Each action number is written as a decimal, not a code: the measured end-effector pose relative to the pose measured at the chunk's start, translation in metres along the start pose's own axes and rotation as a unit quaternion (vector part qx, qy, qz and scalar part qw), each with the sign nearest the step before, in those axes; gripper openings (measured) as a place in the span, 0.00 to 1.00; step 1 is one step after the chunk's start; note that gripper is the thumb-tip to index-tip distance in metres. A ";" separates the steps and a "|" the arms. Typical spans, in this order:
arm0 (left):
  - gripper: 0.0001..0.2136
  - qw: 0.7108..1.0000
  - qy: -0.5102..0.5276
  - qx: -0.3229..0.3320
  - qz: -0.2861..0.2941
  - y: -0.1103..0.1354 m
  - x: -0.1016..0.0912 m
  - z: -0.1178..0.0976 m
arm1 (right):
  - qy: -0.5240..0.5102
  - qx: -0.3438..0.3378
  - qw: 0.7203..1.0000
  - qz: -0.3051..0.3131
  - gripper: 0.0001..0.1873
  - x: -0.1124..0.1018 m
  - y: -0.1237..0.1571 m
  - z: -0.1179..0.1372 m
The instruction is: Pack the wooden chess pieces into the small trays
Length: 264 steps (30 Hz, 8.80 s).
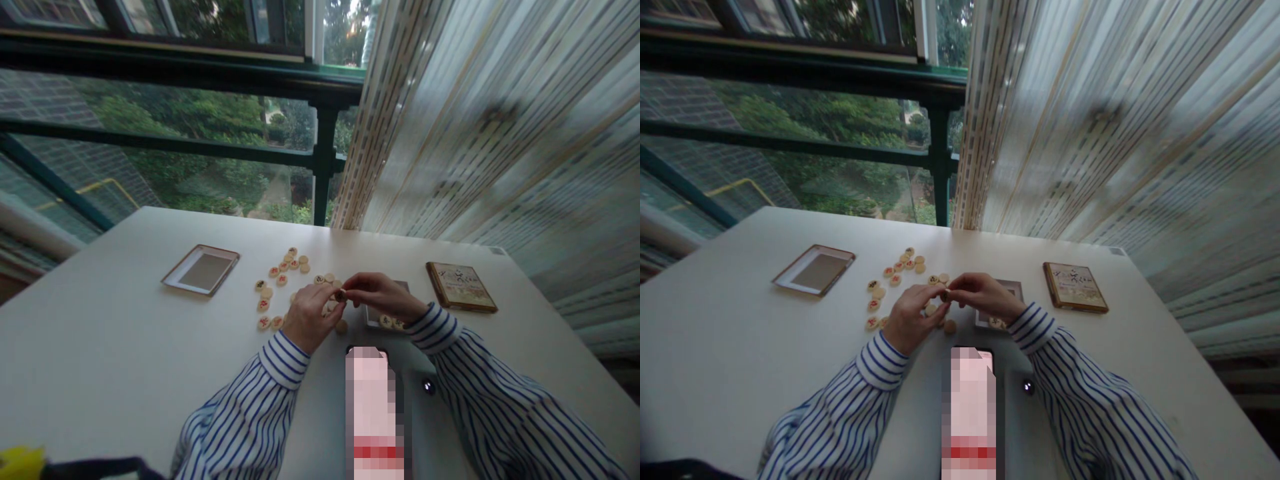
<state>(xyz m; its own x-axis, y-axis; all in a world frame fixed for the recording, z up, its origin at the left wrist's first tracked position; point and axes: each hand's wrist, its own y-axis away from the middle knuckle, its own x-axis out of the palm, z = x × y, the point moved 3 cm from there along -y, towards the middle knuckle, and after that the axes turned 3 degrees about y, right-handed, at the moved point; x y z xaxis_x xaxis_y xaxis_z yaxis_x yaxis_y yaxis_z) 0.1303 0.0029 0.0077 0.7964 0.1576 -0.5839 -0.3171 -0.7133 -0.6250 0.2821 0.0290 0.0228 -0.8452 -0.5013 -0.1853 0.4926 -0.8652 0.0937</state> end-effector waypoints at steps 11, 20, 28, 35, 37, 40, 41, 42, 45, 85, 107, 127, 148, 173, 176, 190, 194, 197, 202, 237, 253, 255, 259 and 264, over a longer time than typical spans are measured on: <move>0.13 0.965 0.200 -0.172 0.016 0.002 0.005 0.002 | 0.020 -0.016 0.999 -0.027 0.14 -0.008 0.008 -0.001; 0.12 0.839 0.440 -0.319 0.026 0.002 0.015 -0.003 | 0.034 -0.054 0.997 -0.042 0.13 -0.008 0.026 0.008; 0.12 0.825 0.450 -0.341 0.021 0.002 0.020 -0.007 | 0.117 -0.108 0.984 -0.075 0.11 -0.004 0.037 0.013; 0.11 0.805 0.460 -0.375 0.013 0.000 0.024 -0.014 | 0.198 -0.129 0.966 -0.108 0.12 -0.006 0.046 0.010; 0.11 0.800 0.464 -0.381 0.011 0.000 0.025 -0.015 | 0.218 -0.125 0.961 -0.112 0.11 -0.007 0.049 0.009; 0.11 0.798 0.465 -0.384 0.001 0.000 0.028 -0.016 | 0.254 -0.123 0.953 -0.114 0.11 -0.008 0.052 0.010; 0.11 0.797 0.465 -0.385 -0.001 -0.001 0.029 -0.017 | 0.266 -0.126 0.949 -0.114 0.11 -0.008 0.053 0.010; 0.11 0.797 0.465 -0.386 -0.002 -0.001 0.029 -0.017 | 0.276 -0.131 0.945 -0.116 0.10 -0.008 0.054 0.011; 0.12 0.794 0.465 -0.391 -0.003 -0.002 0.032 -0.020 | 0.295 -0.148 0.935 -0.129 0.10 -0.009 0.057 0.013; 0.13 0.841 0.361 -0.402 0.031 0.005 0.053 -0.012 | 0.456 -0.130 0.876 -0.091 0.09 -0.035 0.056 -0.003; 0.17 0.966 0.141 -0.142 0.163 0.014 0.062 -0.017 | 0.597 -0.055 0.800 0.012 0.10 -0.031 0.044 -0.025; 0.15 0.978 0.073 -0.093 0.171 0.015 0.066 -0.018 | 0.591 -0.051 0.805 0.030 0.09 -0.032 0.046 -0.027; 0.15 0.981 0.066 -0.072 0.170 0.015 0.067 -0.019 | 0.582 -0.057 0.810 0.047 0.08 -0.031 0.048 -0.029; 0.14 0.990 0.042 -0.083 0.105 0.008 0.036 -0.014 | 0.588 -0.053 0.807 0.025 0.10 -0.035 0.053 -0.018; 0.13 0.992 0.015 -0.107 0.072 0.007 0.013 -0.006 | 0.588 -0.059 0.807 -0.006 0.10 -0.036 0.054 -0.010; 0.10 0.997 -0.054 -0.048 0.012 0.035 -0.012 0.007 | 0.627 -0.115 0.771 0.005 0.09 0.021 0.046 0.009; 0.10 0.998 -0.050 -0.035 -0.003 0.038 -0.012 0.008 | 0.651 -0.117 0.750 0.025 0.08 0.037 0.036 0.004; 0.11 0.998 -0.046 -0.040 -0.010 0.040 -0.010 0.011 | 0.657 -0.113 0.745 0.037 0.07 0.043 0.029 -0.001; 0.12 0.998 -0.045 -0.036 -0.019 0.043 -0.008 0.012 | 0.657 -0.111 0.744 0.052 0.05 0.046 0.025 -0.005; 0.12 0.999 -0.006 0.026 -0.036 0.040 -0.015 -0.008 | 0.008 0.019 0.996 0.091 0.14 0.035 0.014 -0.005; 0.09 0.967 -0.233 -0.060 0.083 0.073 -0.035 0.008 | 0.312 -0.048 0.948 0.040 0.12 0.030 0.017 0.003; 0.10 0.965 -0.239 -0.058 0.087 0.076 -0.036 0.007 | 0.337 -0.056 0.939 0.048 0.12 0.031 0.015 0.002; 0.10 0.963 -0.250 -0.060 0.085 0.085 -0.042 0.009 | 0.398 -0.086 0.911 0.057 0.11 0.036 0.009 0.002; 0.06 0.957 -0.266 -0.093 0.062 0.091 -0.051 0.013 | 0.473 -0.112 0.872 0.056 0.08 0.047 0.001 0.008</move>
<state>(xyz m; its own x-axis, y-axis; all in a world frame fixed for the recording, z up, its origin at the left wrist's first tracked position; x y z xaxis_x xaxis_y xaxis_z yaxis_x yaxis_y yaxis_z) 0.0542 -0.0613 -0.0263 0.3681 0.3534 -0.8600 -0.2554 -0.8510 -0.4589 0.2416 0.0043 0.0218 -0.2910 -0.2572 -0.9215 0.6789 -0.7342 -0.0095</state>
